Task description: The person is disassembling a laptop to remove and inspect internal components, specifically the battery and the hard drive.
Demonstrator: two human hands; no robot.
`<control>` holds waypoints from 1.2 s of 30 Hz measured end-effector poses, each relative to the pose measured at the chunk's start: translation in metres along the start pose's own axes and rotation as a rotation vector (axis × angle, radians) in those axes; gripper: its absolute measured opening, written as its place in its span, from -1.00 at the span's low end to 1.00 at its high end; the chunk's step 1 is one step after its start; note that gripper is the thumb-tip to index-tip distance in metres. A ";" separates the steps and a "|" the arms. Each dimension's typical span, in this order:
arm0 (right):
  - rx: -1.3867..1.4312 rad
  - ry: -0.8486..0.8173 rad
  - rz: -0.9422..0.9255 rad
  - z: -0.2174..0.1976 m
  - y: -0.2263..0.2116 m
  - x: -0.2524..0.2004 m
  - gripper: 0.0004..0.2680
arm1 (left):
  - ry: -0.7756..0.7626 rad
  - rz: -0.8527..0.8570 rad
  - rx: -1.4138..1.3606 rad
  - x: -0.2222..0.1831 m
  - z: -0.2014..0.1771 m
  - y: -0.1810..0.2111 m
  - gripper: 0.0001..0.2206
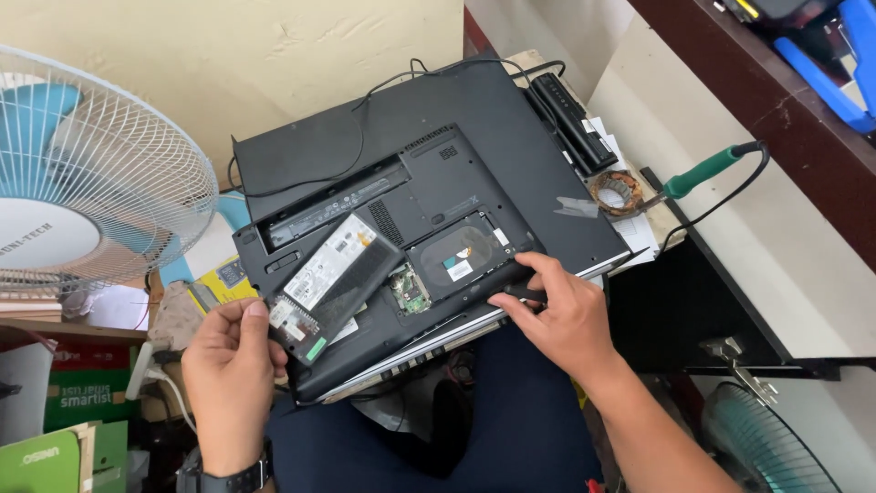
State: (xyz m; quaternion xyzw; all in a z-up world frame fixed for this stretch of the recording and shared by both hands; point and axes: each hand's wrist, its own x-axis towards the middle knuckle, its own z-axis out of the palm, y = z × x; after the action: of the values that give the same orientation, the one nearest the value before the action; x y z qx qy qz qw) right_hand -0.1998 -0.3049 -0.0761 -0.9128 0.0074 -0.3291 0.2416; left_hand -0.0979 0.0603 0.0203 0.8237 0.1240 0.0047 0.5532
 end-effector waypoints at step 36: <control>0.040 0.008 0.075 0.005 -0.002 -0.006 -0.60 | 0.124 0.478 0.334 0.016 0.013 -0.052 -0.86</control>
State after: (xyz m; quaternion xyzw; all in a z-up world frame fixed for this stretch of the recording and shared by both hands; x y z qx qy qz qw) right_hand -0.2017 -0.2999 -0.0823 -0.9057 0.0361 -0.3234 0.2718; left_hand -0.0910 0.0704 -0.0339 0.9073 -0.0406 0.1648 0.3848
